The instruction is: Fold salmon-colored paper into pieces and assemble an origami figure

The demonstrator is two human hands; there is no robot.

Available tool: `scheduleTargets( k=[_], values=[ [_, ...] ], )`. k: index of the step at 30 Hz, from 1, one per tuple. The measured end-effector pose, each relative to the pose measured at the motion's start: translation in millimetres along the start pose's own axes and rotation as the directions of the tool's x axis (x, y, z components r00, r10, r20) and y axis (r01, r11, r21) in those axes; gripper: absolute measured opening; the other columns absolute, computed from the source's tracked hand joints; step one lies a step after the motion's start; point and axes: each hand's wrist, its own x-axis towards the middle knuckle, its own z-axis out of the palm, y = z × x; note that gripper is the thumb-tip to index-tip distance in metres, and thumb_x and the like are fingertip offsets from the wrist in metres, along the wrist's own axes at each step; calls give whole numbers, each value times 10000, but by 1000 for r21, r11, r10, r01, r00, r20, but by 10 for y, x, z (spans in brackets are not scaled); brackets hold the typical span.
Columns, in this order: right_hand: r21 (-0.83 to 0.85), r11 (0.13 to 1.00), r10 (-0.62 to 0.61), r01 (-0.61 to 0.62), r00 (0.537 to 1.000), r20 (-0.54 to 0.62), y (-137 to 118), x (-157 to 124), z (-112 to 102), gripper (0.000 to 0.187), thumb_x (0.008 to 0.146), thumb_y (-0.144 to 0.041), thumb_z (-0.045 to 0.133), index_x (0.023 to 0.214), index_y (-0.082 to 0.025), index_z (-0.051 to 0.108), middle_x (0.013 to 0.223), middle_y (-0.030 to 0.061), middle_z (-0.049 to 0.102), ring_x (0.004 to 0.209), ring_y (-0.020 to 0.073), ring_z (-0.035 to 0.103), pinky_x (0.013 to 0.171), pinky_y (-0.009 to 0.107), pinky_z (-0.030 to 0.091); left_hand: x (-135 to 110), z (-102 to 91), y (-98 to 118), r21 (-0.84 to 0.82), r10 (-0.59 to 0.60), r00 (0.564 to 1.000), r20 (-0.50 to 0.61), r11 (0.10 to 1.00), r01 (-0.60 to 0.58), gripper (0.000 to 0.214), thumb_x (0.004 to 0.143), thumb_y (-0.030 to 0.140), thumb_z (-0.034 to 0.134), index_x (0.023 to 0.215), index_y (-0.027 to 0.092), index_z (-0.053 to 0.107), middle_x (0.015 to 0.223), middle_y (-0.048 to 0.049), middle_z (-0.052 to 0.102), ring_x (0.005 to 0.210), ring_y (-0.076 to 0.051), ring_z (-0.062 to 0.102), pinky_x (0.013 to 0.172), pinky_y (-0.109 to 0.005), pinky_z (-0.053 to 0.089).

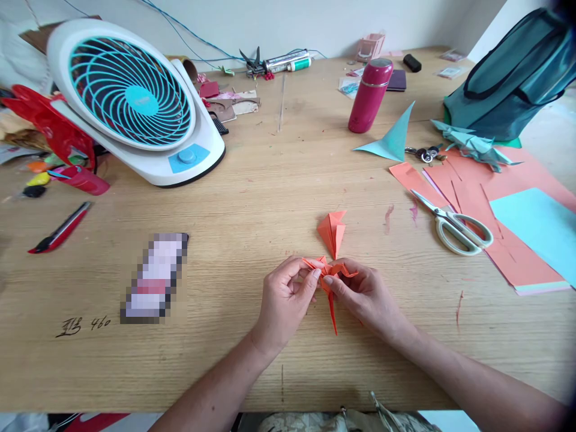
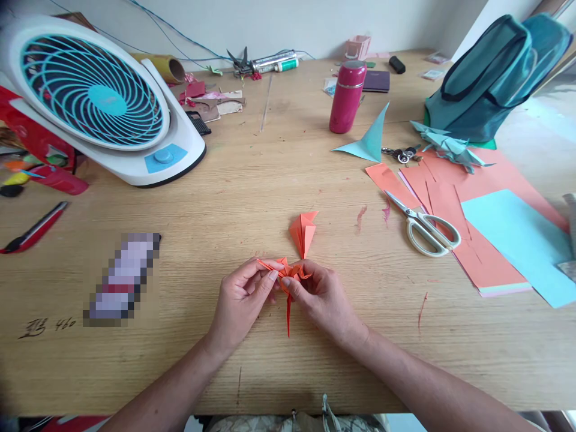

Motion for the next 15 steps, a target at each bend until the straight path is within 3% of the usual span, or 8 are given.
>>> scheduleTargets(
  k=[7,15],
  values=[
    [-15,1000,-9,9,1000,2,4,-4,-10,338,887,-507,693,831,-178,638,723,6,609,638,134,506,575,241,410,6,2,-24,2,43,999,15,999,-43,161,934,242,630,1013,184,757,899,-54,675,693,-117,642,488,-160,562],
    [-18,999,-35,35,999,-10,-46,-11,-6,330,897,-489,689,816,-173,639,689,-9,580,622,124,494,565,232,396,0,24,22,-4,31,999,18,1000,-31,173,914,177,624,1016,188,762,1014,-68,703,709,-114,673,524,-177,595]
  ],
)
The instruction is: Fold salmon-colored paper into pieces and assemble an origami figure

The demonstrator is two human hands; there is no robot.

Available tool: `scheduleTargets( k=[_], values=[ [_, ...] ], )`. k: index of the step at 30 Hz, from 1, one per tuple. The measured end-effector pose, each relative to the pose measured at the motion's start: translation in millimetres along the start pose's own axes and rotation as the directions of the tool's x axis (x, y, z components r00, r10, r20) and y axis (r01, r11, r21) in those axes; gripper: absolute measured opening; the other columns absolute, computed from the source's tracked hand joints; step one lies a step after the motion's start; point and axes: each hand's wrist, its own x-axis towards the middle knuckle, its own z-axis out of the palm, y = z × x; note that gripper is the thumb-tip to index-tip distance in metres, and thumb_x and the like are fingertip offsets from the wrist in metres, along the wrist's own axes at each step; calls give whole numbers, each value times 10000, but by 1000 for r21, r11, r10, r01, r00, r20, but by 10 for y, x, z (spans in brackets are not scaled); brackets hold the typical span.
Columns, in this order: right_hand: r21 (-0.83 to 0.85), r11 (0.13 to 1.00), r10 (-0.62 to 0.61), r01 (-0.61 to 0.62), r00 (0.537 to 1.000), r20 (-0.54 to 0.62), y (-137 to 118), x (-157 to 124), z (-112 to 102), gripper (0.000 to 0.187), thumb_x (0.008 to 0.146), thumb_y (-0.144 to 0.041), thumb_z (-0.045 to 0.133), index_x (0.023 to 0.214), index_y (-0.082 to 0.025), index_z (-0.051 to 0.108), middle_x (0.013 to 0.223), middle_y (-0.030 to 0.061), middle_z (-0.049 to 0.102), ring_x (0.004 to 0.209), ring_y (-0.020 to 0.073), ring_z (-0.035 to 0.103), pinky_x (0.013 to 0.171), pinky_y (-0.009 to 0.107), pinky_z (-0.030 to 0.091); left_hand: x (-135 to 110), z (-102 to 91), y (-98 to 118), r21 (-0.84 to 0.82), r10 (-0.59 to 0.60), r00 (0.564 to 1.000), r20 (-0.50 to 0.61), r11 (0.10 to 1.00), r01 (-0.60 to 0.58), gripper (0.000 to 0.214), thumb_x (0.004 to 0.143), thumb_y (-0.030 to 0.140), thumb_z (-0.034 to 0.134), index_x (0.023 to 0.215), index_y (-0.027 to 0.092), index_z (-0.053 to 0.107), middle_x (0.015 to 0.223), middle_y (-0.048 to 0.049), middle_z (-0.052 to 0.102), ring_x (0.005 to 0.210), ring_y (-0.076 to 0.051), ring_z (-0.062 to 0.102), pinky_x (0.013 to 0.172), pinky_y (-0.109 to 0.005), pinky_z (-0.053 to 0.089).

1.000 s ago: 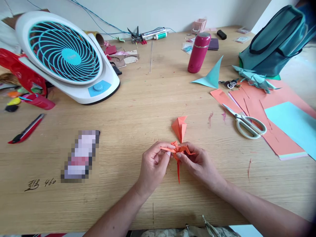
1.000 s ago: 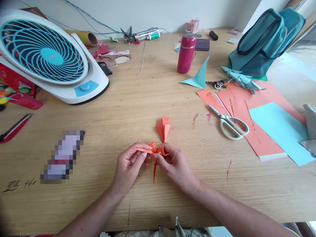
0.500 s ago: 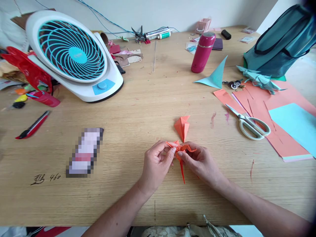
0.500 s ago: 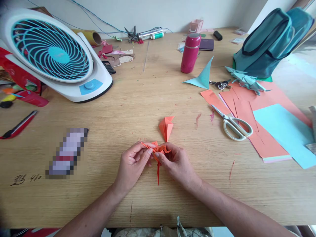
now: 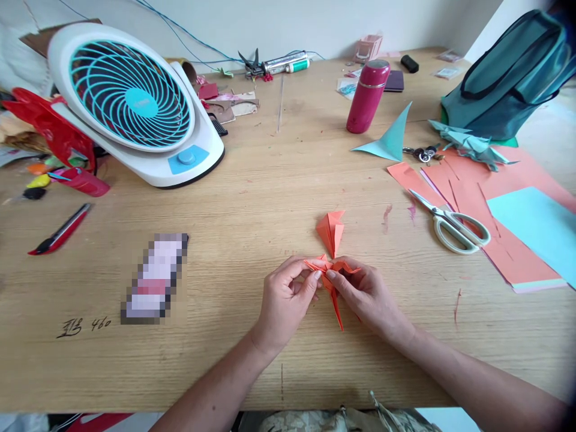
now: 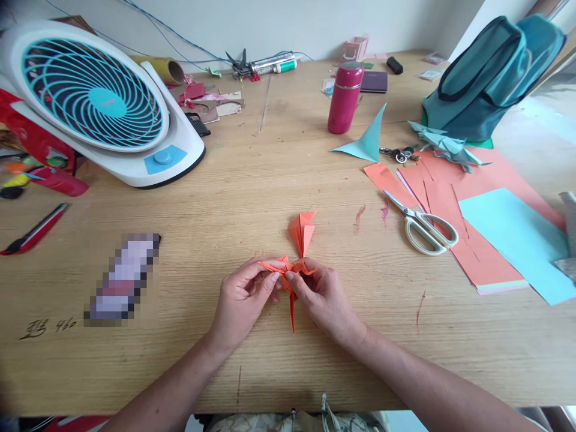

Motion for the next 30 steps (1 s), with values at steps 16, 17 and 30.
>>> scheduleTargets(
  k=[16,17,30],
  values=[
    [8,1000,10,-10,1000,15,35,-9,-10,377,904,-555,655,829,-187,622,722,4,581,650,139,494,595,249,410,6,-4,-8,-59,-23,999,28,998,24,170,923,230,616,1017,186,750,967,-68,693,724,-141,689,531,-211,618],
    [8,1000,16,-16,1000,16,27,-6,-8,396,899,-571,651,814,-186,611,719,6,577,649,140,489,593,251,408,8,-7,-1,-60,-17,999,30,998,19,168,929,244,614,1008,184,750,961,-70,691,724,-143,687,528,-211,615],
    [-16,999,51,-51,999,12,-128,25,50,568,802,-723,660,655,-186,549,574,-37,429,513,84,319,428,225,268,-23,-9,8,-28,-50,999,20,998,50,183,941,317,619,1000,177,721,946,-70,659,721,-148,669,497,-212,600]
  ],
)
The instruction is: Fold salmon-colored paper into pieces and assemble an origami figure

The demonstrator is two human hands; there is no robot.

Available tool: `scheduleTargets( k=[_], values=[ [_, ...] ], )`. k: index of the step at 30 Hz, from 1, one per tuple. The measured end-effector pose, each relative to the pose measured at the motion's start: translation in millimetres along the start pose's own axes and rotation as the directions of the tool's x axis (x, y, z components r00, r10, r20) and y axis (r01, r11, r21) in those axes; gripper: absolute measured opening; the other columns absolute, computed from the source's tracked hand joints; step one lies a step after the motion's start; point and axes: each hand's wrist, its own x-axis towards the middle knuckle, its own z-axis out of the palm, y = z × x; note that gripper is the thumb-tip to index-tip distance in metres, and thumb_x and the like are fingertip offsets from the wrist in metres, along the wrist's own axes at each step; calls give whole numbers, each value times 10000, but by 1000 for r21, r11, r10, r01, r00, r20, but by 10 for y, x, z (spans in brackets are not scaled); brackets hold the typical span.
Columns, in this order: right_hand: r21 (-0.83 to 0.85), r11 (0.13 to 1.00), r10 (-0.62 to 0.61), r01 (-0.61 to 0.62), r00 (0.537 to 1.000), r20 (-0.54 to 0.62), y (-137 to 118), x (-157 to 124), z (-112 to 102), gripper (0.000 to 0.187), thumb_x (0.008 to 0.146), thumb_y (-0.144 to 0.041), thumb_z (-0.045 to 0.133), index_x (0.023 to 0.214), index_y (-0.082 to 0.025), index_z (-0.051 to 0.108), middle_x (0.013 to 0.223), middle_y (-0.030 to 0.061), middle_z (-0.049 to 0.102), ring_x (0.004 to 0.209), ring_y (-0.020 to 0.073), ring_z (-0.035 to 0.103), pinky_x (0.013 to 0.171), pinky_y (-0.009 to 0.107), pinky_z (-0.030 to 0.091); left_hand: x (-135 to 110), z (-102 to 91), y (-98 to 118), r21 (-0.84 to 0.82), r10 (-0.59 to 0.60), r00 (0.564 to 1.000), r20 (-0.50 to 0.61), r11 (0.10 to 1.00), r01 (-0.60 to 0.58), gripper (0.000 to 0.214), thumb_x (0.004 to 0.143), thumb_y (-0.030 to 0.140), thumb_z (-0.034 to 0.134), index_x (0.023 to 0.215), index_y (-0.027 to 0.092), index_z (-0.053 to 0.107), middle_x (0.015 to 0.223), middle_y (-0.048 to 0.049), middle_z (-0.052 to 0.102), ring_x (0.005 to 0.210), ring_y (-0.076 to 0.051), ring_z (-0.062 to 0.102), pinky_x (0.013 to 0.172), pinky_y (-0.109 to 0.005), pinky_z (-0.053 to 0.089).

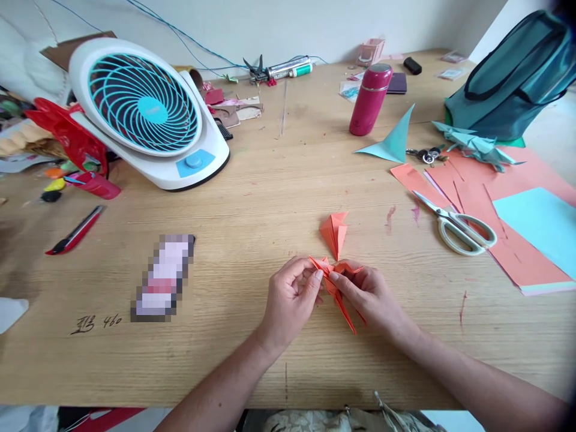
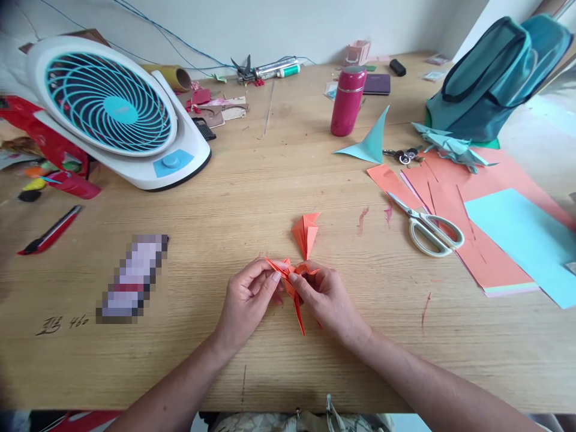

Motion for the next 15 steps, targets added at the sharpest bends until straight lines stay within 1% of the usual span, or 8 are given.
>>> scheduleTargets(
  k=[5,8,12,15],
  values=[
    [3,1000,12,-12,1000,-4,4,-2,-3,566,782,-717,687,649,-187,540,580,-36,430,519,85,323,432,226,265,1,5,-5,2,-30,1000,3,1000,30,190,936,338,624,976,173,709,942,-75,663,782,-174,688,502,-213,605],
    [5,1000,22,-22,1000,0,29,-5,-10,553,785,-709,689,664,-188,547,582,-42,421,521,88,316,446,232,270,3,16,-21,22,-32,999,-17,999,32,152,911,310,653,945,174,712,944,-74,670,780,-170,675,486,-205,599],
    [14,1000,22,-22,1000,5,85,-4,-27,538,821,-696,656,708,-179,564,611,-33,449,542,95,349,479,237,295,8,22,-49,29,-6,1000,-23,1000,6,114,905,255,651,950,183,727,961,-65,673,776,-160,680,477,-194,596],
    [25,1000,12,-12,1000,11,126,-10,-36,492,862,-648,644,739,-179,561,641,-26,474,566,102,378,508,239,321,13,21,-45,20,5,1000,-15,1000,-5,112,904,220,645,962,180,733,993,-69,676,789,-161,694,490,-199,604]
  ],
)
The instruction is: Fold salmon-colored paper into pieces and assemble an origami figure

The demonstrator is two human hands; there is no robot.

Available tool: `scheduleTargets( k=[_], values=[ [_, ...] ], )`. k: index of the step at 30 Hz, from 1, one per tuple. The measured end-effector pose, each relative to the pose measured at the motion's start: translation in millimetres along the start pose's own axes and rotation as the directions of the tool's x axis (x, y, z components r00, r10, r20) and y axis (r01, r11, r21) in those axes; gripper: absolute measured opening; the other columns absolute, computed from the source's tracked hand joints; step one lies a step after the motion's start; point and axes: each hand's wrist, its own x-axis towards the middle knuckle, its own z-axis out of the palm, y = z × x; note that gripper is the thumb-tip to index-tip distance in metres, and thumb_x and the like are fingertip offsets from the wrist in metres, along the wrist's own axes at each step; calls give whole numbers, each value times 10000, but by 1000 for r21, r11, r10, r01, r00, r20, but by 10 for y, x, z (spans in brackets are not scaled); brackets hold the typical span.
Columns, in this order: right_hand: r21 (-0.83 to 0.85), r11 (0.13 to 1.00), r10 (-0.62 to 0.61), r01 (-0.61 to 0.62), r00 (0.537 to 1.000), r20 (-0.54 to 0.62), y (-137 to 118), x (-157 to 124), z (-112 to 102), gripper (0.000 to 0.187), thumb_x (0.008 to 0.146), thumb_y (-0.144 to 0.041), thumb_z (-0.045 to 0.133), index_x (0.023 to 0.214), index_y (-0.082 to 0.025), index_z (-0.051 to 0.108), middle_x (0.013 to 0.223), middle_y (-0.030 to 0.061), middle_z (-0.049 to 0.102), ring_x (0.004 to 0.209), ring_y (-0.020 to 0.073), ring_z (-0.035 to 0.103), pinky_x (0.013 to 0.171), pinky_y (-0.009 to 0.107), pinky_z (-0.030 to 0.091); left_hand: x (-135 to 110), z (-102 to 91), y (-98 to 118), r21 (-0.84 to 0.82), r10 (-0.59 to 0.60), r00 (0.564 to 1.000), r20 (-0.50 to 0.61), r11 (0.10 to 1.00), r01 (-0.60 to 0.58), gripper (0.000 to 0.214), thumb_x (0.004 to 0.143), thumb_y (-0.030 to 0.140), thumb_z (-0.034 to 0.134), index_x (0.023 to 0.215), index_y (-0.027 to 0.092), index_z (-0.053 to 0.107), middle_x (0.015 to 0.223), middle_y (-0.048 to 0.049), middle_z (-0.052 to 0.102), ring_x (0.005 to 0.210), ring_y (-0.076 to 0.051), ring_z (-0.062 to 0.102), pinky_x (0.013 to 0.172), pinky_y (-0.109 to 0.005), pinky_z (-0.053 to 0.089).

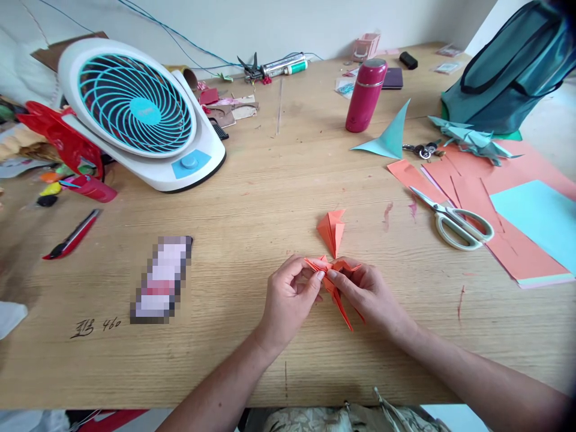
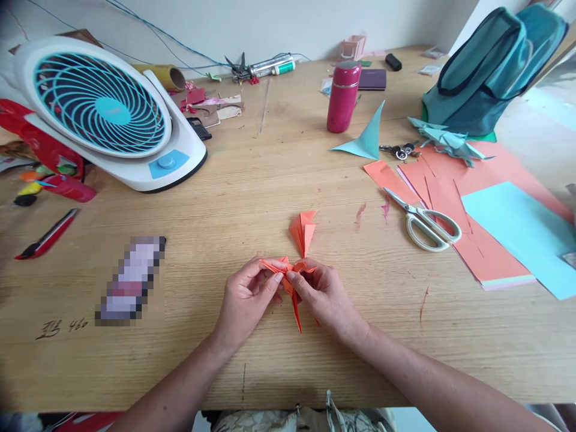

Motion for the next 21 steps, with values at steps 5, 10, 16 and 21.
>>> scheduleTargets(
  k=[5,10,16,21],
  values=[
    [16,996,-92,92,996,-16,19,-36,20,376,921,-539,636,796,-189,580,699,-13,523,625,123,448,562,242,379,-11,8,35,12,65,998,-17,998,-65,118,897,164,625,943,186,732,1021,-72,664,895,-183,697,512,-194,616],
    [-93,974,-212,209,977,-23,-1,-69,27,283,968,-445,600,833,-196,599,736,-1,575,668,136,504,616,247,416,-30,10,43,26,127,989,-74,992,-125,146,860,84,618,930,191,688,894,-19,680,769,-127,674,575,-179,607],
    [-141,945,-300,296,954,-9,33,-87,-16,153,974,-339,600,886,-214,602,757,-20,569,665,124,505,600,236,389,-27,-20,69,81,190,978,-85,980,-184,156,847,51,609,889,193,658,833,14,704,711,-99,668,646,-175,582],
    [-147,947,-287,286,958,16,74,-92,-53,90,975,-313,611,941,-230,602,806,-26,581,714,123,522,645,232,405,-19,-57,93,192,271,962,-39,947,-259,195,828,11,602,871,192,662,819,17,701,743,-100,676,697,-182,566]
  ],
)
